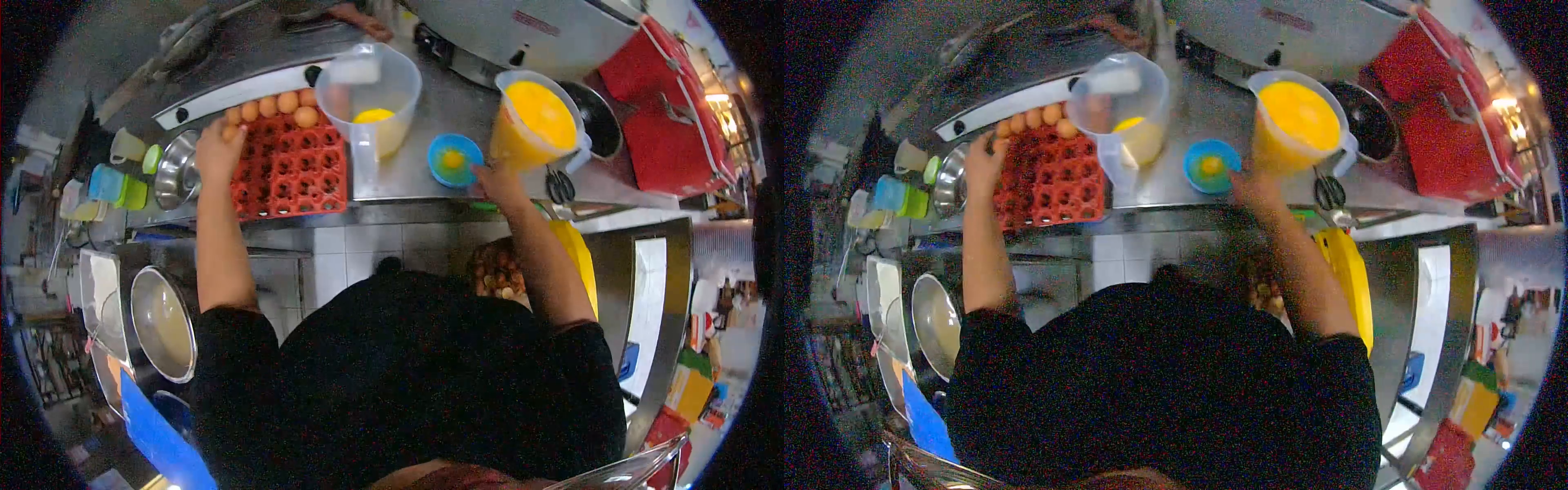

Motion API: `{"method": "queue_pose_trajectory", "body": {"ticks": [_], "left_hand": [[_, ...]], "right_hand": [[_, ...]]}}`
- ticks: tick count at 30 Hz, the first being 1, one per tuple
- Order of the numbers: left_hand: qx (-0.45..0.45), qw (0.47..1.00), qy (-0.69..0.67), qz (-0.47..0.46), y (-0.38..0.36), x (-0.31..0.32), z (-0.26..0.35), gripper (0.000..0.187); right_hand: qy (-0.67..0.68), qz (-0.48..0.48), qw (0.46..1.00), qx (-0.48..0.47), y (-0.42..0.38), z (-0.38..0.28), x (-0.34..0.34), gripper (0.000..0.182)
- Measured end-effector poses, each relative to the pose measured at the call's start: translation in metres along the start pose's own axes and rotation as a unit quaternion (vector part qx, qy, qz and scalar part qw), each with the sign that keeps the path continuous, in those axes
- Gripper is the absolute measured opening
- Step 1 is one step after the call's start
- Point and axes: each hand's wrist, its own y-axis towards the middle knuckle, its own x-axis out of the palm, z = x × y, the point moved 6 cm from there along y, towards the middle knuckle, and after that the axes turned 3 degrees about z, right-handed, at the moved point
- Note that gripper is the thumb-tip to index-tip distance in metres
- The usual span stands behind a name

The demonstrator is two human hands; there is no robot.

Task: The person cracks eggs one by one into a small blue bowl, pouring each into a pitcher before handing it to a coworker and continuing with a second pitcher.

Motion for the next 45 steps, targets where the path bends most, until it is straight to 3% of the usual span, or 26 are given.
{"method": "queue_pose_trajectory", "body": {"ticks": [1, 3, 6, 11, 14, 17, 20, 23, 26, 29, 31, 34, 35, 39, 43, 45], "left_hand": [[-0.04, 0.997, 0.014, -0.059, 0.0, -0.002, -0.005, 0.05], [-0.091, 0.99, 0.059, -0.092, 0.002, 0.003, -0.027, 0.051], [-0.135, 0.978, 0.088, -0.13, 0.003, 0.026, -0.061, 0.052], [-0.089, 0.987, 0.028, -0.133, 0.009, 0.031, -0.047, 0.051], [-0.075, 0.991, 0.052, -0.101, 0.017, 0.033, -0.038, 0.054], [-0.12, 0.983, 0.074, -0.115, 0.023, 0.051, -0.056, 0.06], [-0.169, 0.956, 0.072, -0.228, 0.025, 0.07, -0.074, 0.066], [-0.171, 0.953, 0.045, -0.245, 0.027, 0.078, -0.083, 0.068], [-0.198, 0.948, 0.073, -0.239, 0.024, 0.073, -0.079, 0.068], [-0.187, 0.946, 0.07, -0.255, 0.028, 0.082, -0.083, 0.064], [-0.193, 0.954, 0.081, -0.214, 0.027, 0.065, -0.073, 0.06], [-0.208, 0.951, 0.083, -0.213, 0.029, 0.06, -0.068, 0.054], [-0.173, 0.96, 0.077, -0.206, 0.033, 0.064, -0.069, 0.05], [-0.198, 0.959, 0.072, -0.191, 0.03, 0.053, -0.066, 0.048], [-0.198, 0.961, 0.066, -0.181, 0.029, 0.062, -0.076, 0.047], [-0.205, 0.962, 0.061, -0.167, 0.026, 0.062, -0.079, 0.047]], "right_hand": [[0.041, -0.012, 0.998, 0.045, 0.002, 0.007, 0.006, 0.028], [-0.1, -0.045, 0.994, 0.022, 0.018, 0.026, 0.01, 0.021], [-0.133, -0.024, 0.991, 0.02, 0.012, 0.006, 0.004, 0.017], [-0.073, -0.007, 0.997, -0.017, -0.01, -0.034, -0.007, 0.016], [-0.079, -0.029, 0.996, 0.034, -0.022, -0.062, -0.021, 0.015], [-0.061, -0.046, 0.996, 0.033, -0.024, -0.088, -0.039, 0.015], [-0.027, -0.049, 0.997, 0.052, -0.025, -0.127, -0.056, 0.016], [-0.056, -0.051, 0.997, 0.03, -0.02, -0.17, -0.068, 0.017], [-0.158, -0.069, 0.982, -0.082, -0.003, -0.209, -0.071, 0.019], [-0.227, -0.035, 0.965, -0.125, 0.013, -0.238, -0.067, 0.022], [-0.252, -0.003, 0.961, -0.114, 0.018, -0.259, -0.059, 0.025], [-0.385, 0.07, 0.894, -0.219, 0.033, -0.279, -0.041, 0.024], [-0.389, 0.079, 0.887, -0.236, 0.034, -0.283, -0.034, 0.024], [-0.402, 0.103, 0.858, -0.303, 0.03, -0.301, -0.007, 0.026], [-0.46, 0.112, 0.818, -0.325, 0.01, -0.313, 0.017, 0.042], [-0.5, 0.136, 0.753, -0.405, 0.007, -0.31, 0.028, 0.046]]}}
